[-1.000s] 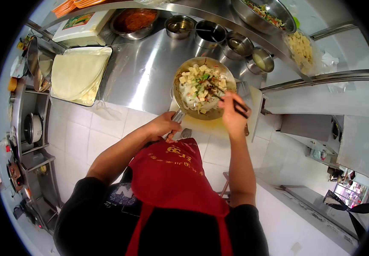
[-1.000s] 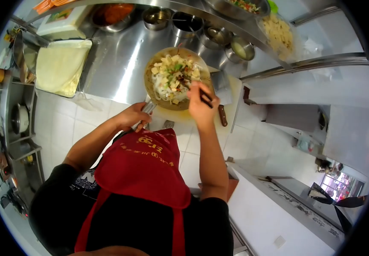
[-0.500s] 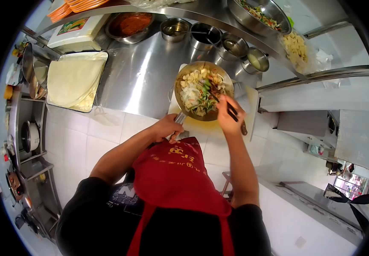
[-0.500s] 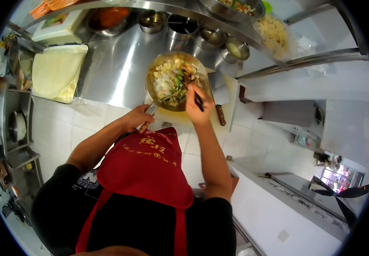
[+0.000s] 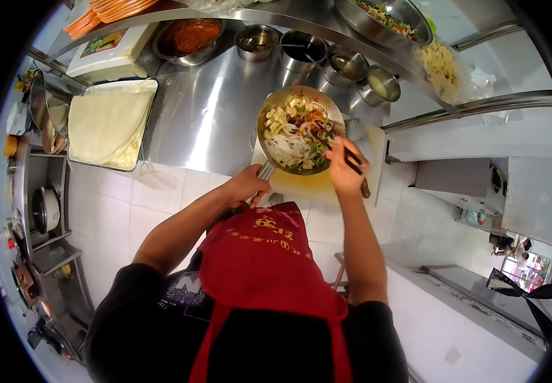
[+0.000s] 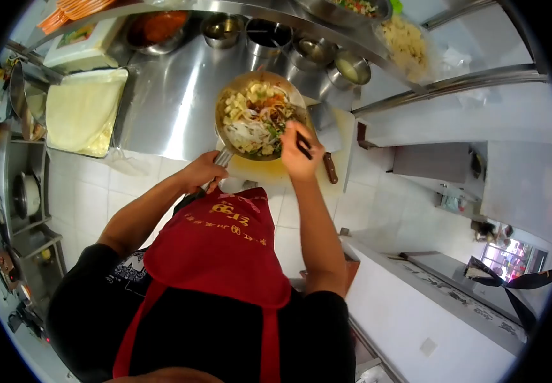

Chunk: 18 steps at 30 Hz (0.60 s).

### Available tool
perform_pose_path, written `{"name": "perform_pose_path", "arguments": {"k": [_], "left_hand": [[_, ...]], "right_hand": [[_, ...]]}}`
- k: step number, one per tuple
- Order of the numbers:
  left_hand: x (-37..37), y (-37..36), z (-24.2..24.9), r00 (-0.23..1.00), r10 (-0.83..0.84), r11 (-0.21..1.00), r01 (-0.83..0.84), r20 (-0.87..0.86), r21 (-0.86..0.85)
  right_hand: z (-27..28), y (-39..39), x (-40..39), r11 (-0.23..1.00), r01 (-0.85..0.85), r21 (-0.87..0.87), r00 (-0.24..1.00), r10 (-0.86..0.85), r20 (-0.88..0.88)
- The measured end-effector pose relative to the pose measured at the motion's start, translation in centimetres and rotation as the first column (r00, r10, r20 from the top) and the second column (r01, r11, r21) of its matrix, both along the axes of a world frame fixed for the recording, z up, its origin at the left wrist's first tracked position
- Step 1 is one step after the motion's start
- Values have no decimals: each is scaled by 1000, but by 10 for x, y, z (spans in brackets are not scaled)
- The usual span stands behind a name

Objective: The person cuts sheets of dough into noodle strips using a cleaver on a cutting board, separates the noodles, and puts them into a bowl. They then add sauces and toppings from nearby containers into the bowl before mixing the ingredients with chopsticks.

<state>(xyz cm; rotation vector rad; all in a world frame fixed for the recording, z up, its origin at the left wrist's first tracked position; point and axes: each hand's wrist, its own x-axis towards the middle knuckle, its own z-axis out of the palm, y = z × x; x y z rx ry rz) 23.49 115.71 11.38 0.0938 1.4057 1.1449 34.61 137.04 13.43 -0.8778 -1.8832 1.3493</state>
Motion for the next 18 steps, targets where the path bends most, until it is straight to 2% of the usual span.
{"name": "perform_pose_path", "arguments": {"k": [2, 4, 6, 7, 8, 10, 11, 12, 13, 15, 18], "left_hand": [[-3, 1, -4, 1000, 14, 1000, -14, -12, -6], [1, -3, -3, 1000, 12, 1000, -12, -6, -13], [-2, -3, -2, 999, 8, 1000, -8, -31, -2], [-1, -4, -3, 999, 19, 1000, -18, -28, 20], [1, -5, -4, 1000, 21, 1000, -21, -21, 12], [-1, -6, -4, 999, 43, 998, -44, 11, 35], [-1, -7, -2, 999, 40, 998, -41, 13, 38], [-3, -6, 1, 999, 36, 999, -37, 7, 19], [-4, -6, 2, 999, 34, 999, -34, 0, -2], [-1, -10, 2, 1000, 29, 1000, -29, 4, -9], [-7, -7, 7, 999, 34, 999, -34, -1, -4]], "right_hand": [[5, -23, -7, 988, -101, 115, 995, 101, 7], [15, -21, 8, 990, -110, 90, 992, 103, 77], [9, 2, 1, 992, -36, 121, 999, 34, 18], [4, 2, -11, 968, -85, 234, 992, 105, -70], [2, -4, -8, 970, -90, 226, 992, 107, -64], [21, -24, -9, 985, -152, 77, 988, 149, 50], [22, -19, 1, 997, -71, -15, 997, 71, 16], [43, -10, 5, 999, -31, 36, 996, 28, 84], [45, 5, 4, 999, -33, 42, 998, 31, 51], [43, 19, 0, 999, -31, 34, 999, 29, 31], [35, 26, -23, 995, -23, 93, 992, 11, 127]]}}
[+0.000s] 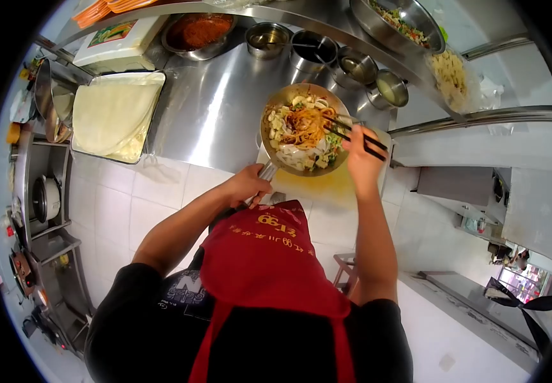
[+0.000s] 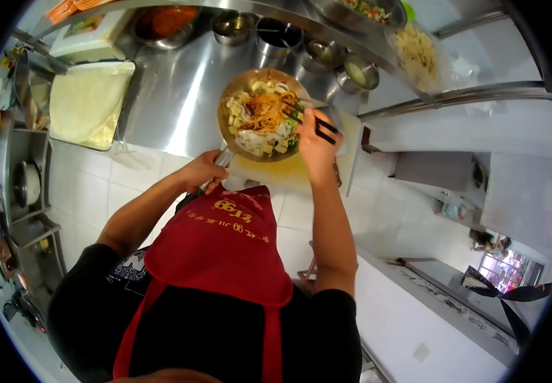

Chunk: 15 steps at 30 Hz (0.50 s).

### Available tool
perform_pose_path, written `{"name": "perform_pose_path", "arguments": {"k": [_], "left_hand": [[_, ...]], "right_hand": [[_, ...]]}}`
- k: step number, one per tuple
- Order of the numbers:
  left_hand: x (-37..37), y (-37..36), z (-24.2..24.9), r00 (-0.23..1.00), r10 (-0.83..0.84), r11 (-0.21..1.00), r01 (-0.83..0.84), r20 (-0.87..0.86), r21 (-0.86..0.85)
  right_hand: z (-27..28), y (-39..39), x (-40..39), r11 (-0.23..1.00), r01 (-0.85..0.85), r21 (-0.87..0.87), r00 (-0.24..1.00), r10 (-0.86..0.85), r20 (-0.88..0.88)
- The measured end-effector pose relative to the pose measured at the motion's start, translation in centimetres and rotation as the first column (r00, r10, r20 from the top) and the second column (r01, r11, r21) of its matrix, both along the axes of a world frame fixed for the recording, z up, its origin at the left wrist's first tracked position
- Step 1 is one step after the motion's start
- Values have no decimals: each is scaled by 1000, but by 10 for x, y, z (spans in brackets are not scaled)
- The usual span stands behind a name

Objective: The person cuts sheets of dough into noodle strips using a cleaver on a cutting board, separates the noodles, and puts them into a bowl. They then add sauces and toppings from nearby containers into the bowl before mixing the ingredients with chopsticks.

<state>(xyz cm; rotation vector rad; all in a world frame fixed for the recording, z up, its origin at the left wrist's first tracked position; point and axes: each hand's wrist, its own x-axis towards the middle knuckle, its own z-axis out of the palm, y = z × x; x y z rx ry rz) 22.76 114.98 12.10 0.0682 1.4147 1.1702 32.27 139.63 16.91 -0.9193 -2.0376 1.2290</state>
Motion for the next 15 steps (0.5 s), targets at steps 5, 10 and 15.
{"name": "perform_pose_path", "arguments": {"k": [5, 10, 15], "left_hand": [[3, -6, -12, 999, 34, 999, -35, 33, 14], [2, -7, -5, 999, 31, 1000, -31, 43, 5], [-1, -7, -4, 1000, 4, 1000, -4, 24, -7]], "right_hand": [[23, -27, 20, 990, -29, -141, 999, 33, 29], [-12, -3, 12, 998, -25, -49, 1000, 24, -18], [9, -21, 21, 997, -65, -36, 995, 67, 73]]}}
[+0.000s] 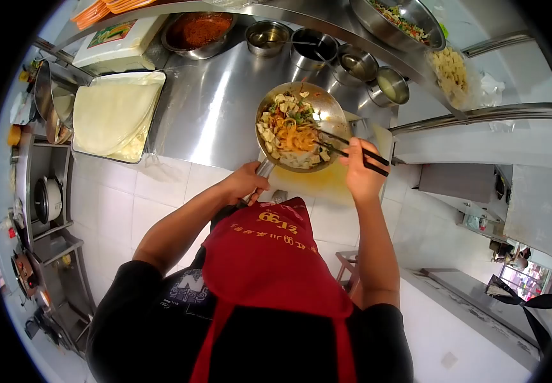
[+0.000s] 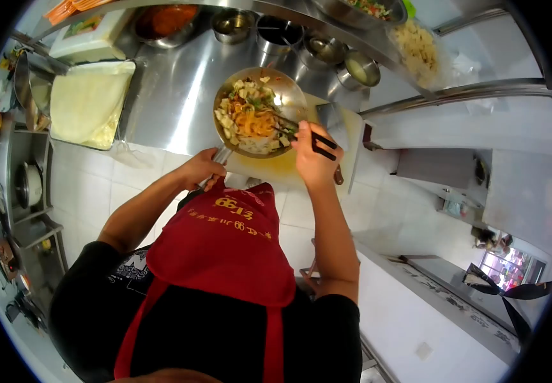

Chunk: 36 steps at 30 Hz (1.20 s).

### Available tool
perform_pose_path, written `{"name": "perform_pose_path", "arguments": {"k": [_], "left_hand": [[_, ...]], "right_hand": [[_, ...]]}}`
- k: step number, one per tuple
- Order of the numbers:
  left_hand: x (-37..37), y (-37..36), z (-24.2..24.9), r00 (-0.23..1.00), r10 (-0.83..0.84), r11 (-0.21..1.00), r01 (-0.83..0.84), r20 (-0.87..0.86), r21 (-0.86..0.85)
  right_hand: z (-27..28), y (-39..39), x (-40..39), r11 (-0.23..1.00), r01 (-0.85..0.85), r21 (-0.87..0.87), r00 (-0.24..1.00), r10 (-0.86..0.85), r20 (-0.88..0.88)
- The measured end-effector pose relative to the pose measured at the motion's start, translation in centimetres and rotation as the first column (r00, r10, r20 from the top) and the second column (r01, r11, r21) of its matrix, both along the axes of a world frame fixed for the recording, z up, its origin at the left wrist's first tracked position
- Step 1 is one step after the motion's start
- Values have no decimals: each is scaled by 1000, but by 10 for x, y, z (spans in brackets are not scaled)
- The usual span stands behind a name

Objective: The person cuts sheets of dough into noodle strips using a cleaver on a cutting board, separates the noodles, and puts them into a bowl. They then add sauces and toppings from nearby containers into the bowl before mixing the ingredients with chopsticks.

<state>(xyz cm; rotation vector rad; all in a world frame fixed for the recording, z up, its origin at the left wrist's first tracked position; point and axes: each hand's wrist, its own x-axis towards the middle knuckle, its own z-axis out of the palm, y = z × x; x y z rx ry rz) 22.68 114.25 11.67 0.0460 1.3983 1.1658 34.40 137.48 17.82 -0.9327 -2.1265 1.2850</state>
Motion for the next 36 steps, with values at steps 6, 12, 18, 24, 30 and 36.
{"name": "perform_pose_path", "arguments": {"k": [6, 12, 18, 24, 30, 36], "left_hand": [[7, -1, 0, 999, -4, 1000, 3, 45, 22], [7, 5, -5, 999, -50, 999, 50, 3, 11], [4, 9, -5, 999, -30, 999, 29, 27, 34], [0, 10, -12, 998, -52, 996, 49, 44, 72], [5, 4, -3, 996, -81, 996, 80, 32, 37], [4, 3, -10, 997, -69, 997, 68, 21, 42]], "right_hand": [[-14, -24, -5, 991, -91, 95, 988, 102, -120], [-24, -15, -14, 992, -87, 95, 993, 95, -73], [-26, -2, 2, 984, -62, 168, 994, 76, -83], [-11, 4, 11, 999, 32, 5, 987, -31, -158], [-2, -10, 1, 999, -44, 29, 995, 46, -85], [-28, -9, -9, 953, -217, 213, 970, 236, -64]]}}
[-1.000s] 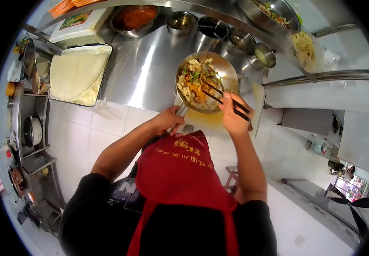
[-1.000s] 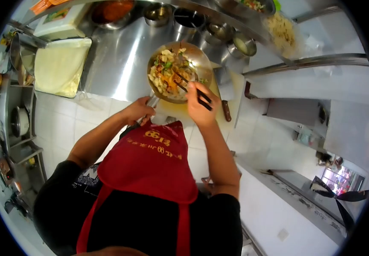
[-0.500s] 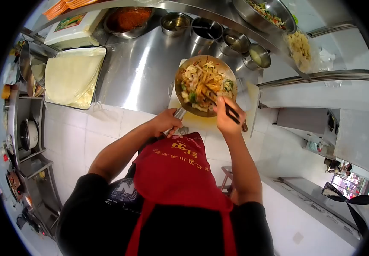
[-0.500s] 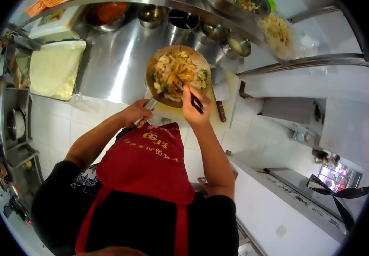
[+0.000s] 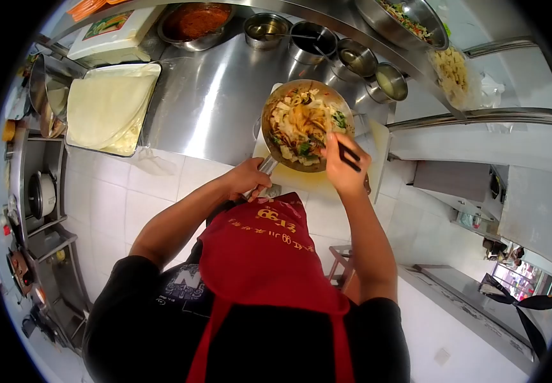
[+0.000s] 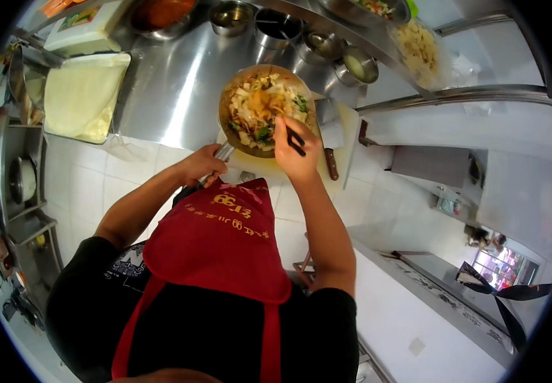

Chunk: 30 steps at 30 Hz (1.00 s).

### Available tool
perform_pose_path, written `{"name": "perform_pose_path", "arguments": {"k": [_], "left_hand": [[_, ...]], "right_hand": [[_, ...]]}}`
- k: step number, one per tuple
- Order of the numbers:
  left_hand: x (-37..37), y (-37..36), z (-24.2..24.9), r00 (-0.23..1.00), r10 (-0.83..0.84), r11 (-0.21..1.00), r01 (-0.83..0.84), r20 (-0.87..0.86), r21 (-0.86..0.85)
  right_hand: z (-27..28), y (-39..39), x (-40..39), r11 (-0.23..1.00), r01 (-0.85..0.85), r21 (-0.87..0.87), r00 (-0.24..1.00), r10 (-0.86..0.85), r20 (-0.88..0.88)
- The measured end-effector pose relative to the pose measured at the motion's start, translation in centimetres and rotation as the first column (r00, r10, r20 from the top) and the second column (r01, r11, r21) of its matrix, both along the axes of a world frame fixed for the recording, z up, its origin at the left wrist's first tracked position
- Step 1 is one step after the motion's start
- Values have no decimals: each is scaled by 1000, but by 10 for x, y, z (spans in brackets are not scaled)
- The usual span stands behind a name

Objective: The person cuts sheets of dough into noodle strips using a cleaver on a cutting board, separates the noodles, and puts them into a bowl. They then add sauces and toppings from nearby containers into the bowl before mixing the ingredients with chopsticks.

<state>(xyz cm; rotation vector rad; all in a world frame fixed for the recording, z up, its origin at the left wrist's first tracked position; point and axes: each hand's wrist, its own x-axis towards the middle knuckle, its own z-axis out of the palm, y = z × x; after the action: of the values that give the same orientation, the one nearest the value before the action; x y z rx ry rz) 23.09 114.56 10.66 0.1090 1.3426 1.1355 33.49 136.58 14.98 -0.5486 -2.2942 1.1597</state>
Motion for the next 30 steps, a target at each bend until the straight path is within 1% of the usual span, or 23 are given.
{"name": "perform_pose_path", "arguments": {"k": [1, 3, 4, 5, 7, 8, 9, 10, 11, 13, 14, 15, 17, 18, 19, 21, 22, 24, 25, 27, 28, 29, 30], "left_hand": [[0, -1, 0, 1000, -7, 1000, 6, -16, -26], [-2, -1, 4, 1000, 14, 1000, -14, -6, 0], [0, -3, 5, 1000, 27, 1000, -27, 10, 16], [7, -6, 5, 999, 24, 1000, -24, 25, 9], [2, -1, 6, 1000, 19, 1000, -19, 21, 9], [2, -2, 0, 999, 20, 1000, -20, 36, 10], [2, -6, 0, 999, 14, 1000, -14, 43, 4], [3, -7, 0, 999, 22, 1000, -21, 27, -9], [0, -6, 0, 999, 37, 999, -37, 0, -16], [-1, -10, 5, 1000, 20, 1000, -20, 4, -6], [-2, -12, 8, 1000, -1, 1000, 1, -4, 7], [-4, -12, 11, 1000, 2, 1000, -2, -9, 7], [-3, -12, 16, 1000, -20, 1000, 20, -13, -4], [0, -10, 13, 1000, -15, 1000, 15, -14, -6], [-1, -9, 8, 1000, -17, 1000, 17, -10, 5], [-3, -9, 7, 1000, -31, 999, 31, -2, 10], [-3, -9, 10, 1000, -13, 1000, 13, 8, -13], [-4, -5, 9, 1000, 5, 1000, -5, 13, -28], [-3, -6, 5, 1000, 8, 1000, -8, 10, -10], [1, -6, 4, 1000, 10, 1000, -10, 16, 7], [2, -1, 9, 1000, -6, 1000, 6, 5, 4], [1, 2, 13, 1000, -21, 1000, 21, -14, 4], [-3, 2, 12, 999, -20, 1000, 20, -26, 8]], "right_hand": [[7, 1, 7, 1000, 3, -2, 1000, -3, -2], [26, 14, 17, 960, 184, -210, 981, -167, 95], [19, 18, 7, 958, 173, -228, 984, -161, 69], [18, 8, 11, 956, 180, -231, 983, -164, 85], [19, -9, -6, 979, 108, -175, 982, -78, 171], [2, -9, -1, 998, 3, -61, 1000, -1, 21], [12, -9, 9, 998, 9, -67, 1000, -7, 28], [32, 0, 20, 972, 122, -199, 992, -110, 68], [46, 15, 24, 921, 225, -318, 974, -200, 110], [53, 45, 28, 951, 214, -224, 977, -212, 33], [52, 54, 21, 952, 259, -162, 965, -250, 75], [42, 58, 9, 953, 256, -164, 966, -247, 70], [19, 55, -7, 924, 258, -281, 966, -256, 46], [17, 40, -11, 905, 192, -381, 980, -199, 21], [22, 25, -13, 904, 189, -384, 980, -199, 14], [40, -2, 0, 919, 169, -356, 984, -136, 117], [36, -3, 13, 917, 176, -358, 983, -141, 121], [22, 4, 30, 984, 113, -137, 987, -95, 128], [18, 6, 22, 984, 115, -136, 987, -98, 129], [10, 4, -5, 971, 151, -185, 986, -162, -48], [11, -4, -9, 981, 127, -148, 991, -131, -15], [19, -12, -1, 968, 74, -238, 995, -55, 84], [17, -13, 11, 980, 53, -192, 996, -39, 76]]}}
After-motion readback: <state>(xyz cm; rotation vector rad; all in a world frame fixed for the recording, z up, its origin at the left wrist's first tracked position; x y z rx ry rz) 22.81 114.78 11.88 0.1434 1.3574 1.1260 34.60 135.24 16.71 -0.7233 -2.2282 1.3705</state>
